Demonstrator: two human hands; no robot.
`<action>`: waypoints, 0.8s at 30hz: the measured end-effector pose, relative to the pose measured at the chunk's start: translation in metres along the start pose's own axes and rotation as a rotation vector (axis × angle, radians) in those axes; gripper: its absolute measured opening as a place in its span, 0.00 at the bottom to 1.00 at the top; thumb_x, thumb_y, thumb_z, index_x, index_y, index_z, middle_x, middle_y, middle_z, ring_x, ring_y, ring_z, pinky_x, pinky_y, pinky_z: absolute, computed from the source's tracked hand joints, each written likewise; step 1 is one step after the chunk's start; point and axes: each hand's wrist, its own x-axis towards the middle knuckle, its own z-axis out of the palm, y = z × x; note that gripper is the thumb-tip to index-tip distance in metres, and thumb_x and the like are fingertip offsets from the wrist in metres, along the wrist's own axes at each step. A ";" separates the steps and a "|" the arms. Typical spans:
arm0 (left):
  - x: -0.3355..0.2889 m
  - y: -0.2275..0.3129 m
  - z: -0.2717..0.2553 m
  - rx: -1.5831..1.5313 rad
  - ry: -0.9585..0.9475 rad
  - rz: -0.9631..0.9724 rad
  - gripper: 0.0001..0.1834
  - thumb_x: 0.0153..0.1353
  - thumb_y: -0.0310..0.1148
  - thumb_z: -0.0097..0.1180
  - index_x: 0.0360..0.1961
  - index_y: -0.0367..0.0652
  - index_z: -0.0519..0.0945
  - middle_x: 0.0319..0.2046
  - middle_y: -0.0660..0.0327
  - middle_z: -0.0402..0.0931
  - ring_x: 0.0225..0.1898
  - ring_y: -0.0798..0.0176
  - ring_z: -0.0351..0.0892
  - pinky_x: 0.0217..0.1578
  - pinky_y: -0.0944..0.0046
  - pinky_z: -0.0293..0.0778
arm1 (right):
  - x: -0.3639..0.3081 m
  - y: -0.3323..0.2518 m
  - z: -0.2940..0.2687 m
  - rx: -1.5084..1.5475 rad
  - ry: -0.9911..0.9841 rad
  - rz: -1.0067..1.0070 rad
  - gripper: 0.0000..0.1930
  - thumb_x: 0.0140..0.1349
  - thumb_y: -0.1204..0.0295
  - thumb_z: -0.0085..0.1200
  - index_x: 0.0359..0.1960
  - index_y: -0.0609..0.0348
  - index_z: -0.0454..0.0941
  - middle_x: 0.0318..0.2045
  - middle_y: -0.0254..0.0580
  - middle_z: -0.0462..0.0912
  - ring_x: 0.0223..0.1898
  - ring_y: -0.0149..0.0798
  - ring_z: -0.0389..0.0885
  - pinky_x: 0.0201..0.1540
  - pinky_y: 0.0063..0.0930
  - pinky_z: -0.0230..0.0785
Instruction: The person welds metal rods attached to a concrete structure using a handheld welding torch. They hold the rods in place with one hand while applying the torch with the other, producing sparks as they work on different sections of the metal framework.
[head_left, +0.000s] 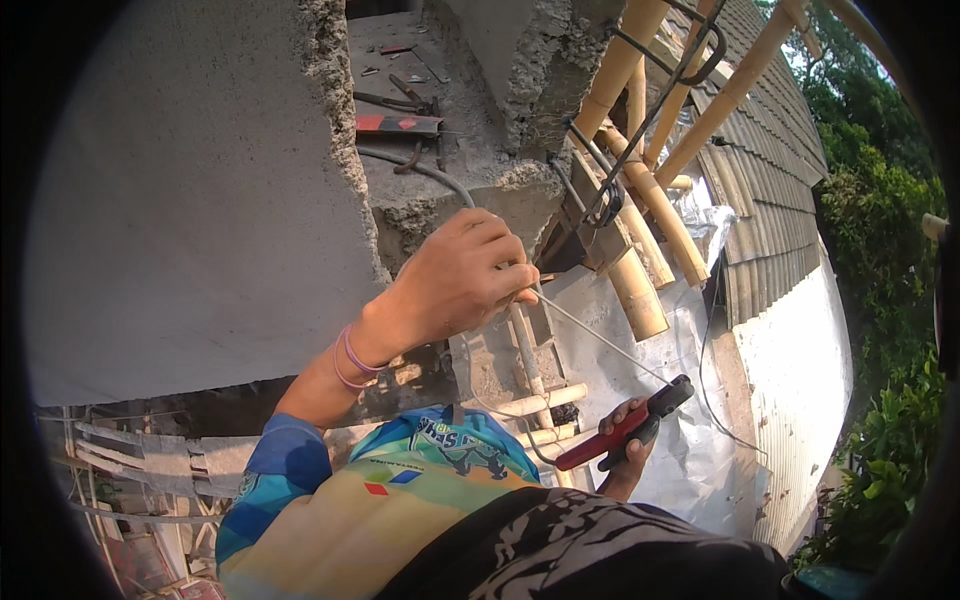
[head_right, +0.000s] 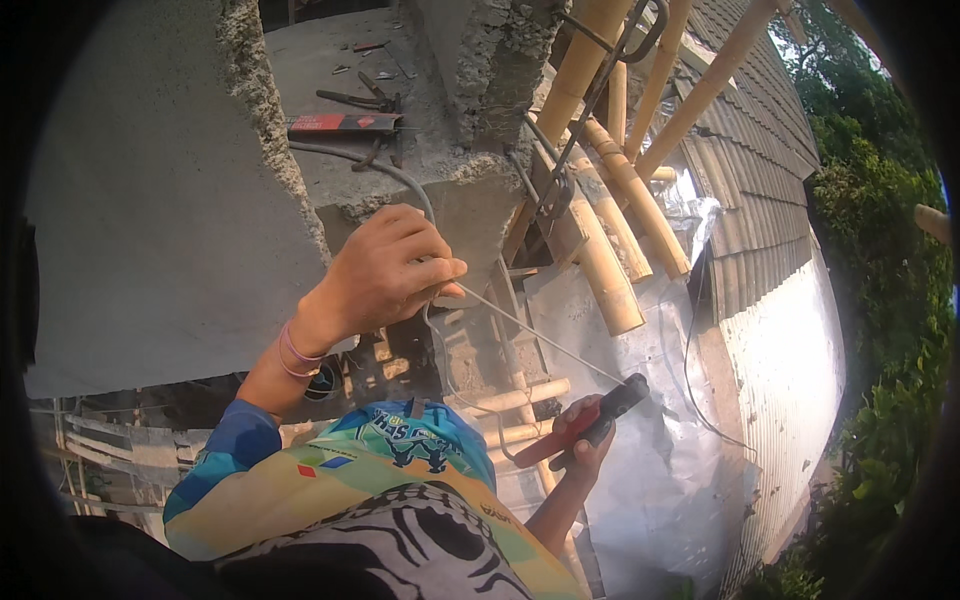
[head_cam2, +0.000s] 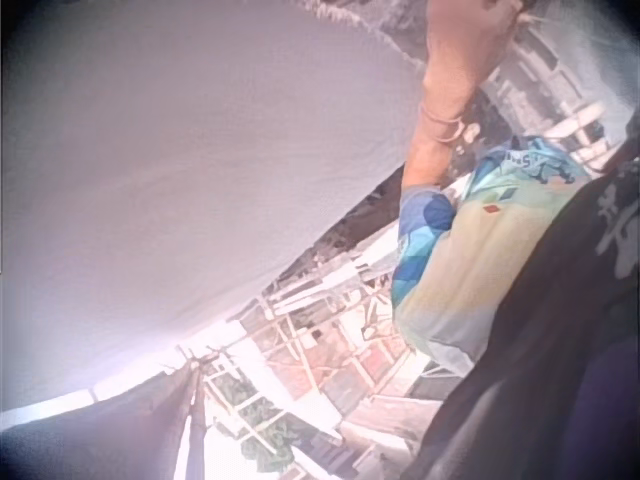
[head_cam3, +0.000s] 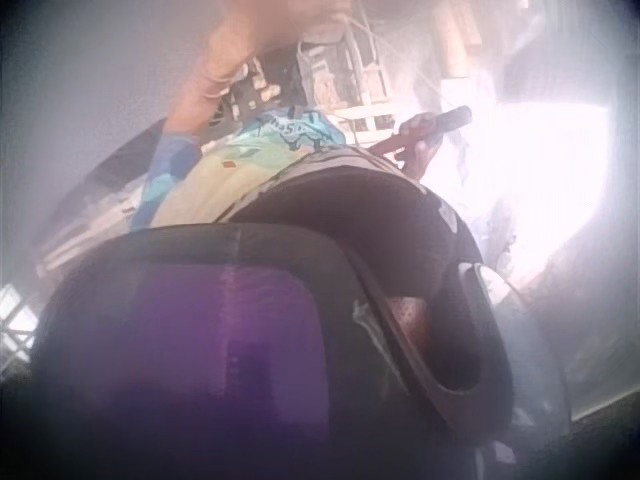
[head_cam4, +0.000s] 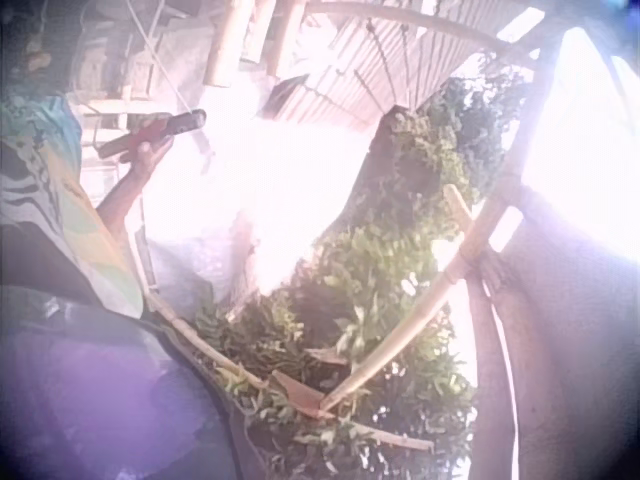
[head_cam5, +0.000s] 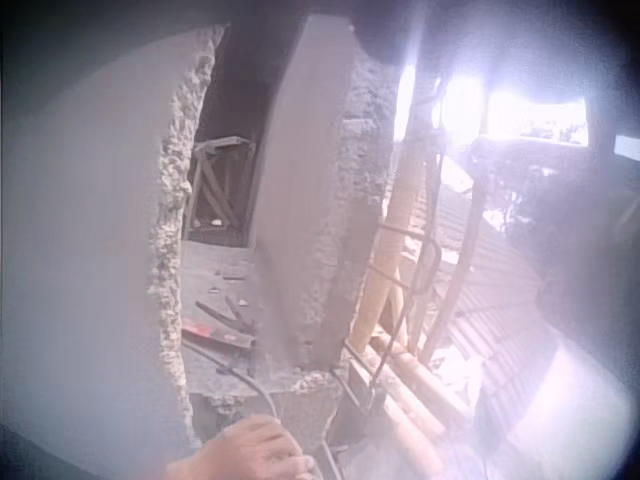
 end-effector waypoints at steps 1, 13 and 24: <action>0.006 0.000 0.001 -0.017 0.036 0.001 0.13 0.50 0.38 0.72 0.36 0.51 0.83 0.30 0.68 0.75 0.37 0.61 0.77 0.48 0.56 0.75 | 0.000 0.000 0.005 0.007 -0.012 -0.024 0.46 0.32 0.53 0.85 0.49 0.57 0.67 0.33 0.35 0.76 0.31 0.35 0.79 0.32 0.31 0.75; -0.013 -0.016 -0.052 0.275 0.740 -0.006 0.17 0.56 0.33 0.72 0.47 0.45 0.84 0.57 0.52 0.73 0.63 0.53 0.70 0.63 0.49 0.72 | 0.020 -0.007 0.070 -0.224 -0.071 -0.590 0.50 0.30 0.57 0.87 0.52 0.55 0.62 0.36 0.38 0.76 0.34 0.33 0.79 0.36 0.27 0.78; -0.109 -0.075 -0.115 0.908 0.949 -0.381 0.22 0.60 0.46 0.65 0.45 0.37 0.85 0.56 0.48 0.73 0.65 0.47 0.65 0.62 0.41 0.64 | 0.048 0.028 0.114 -0.619 0.183 -0.710 0.30 0.41 0.59 0.83 0.35 0.61 0.75 0.32 0.37 0.79 0.30 0.32 0.80 0.33 0.26 0.76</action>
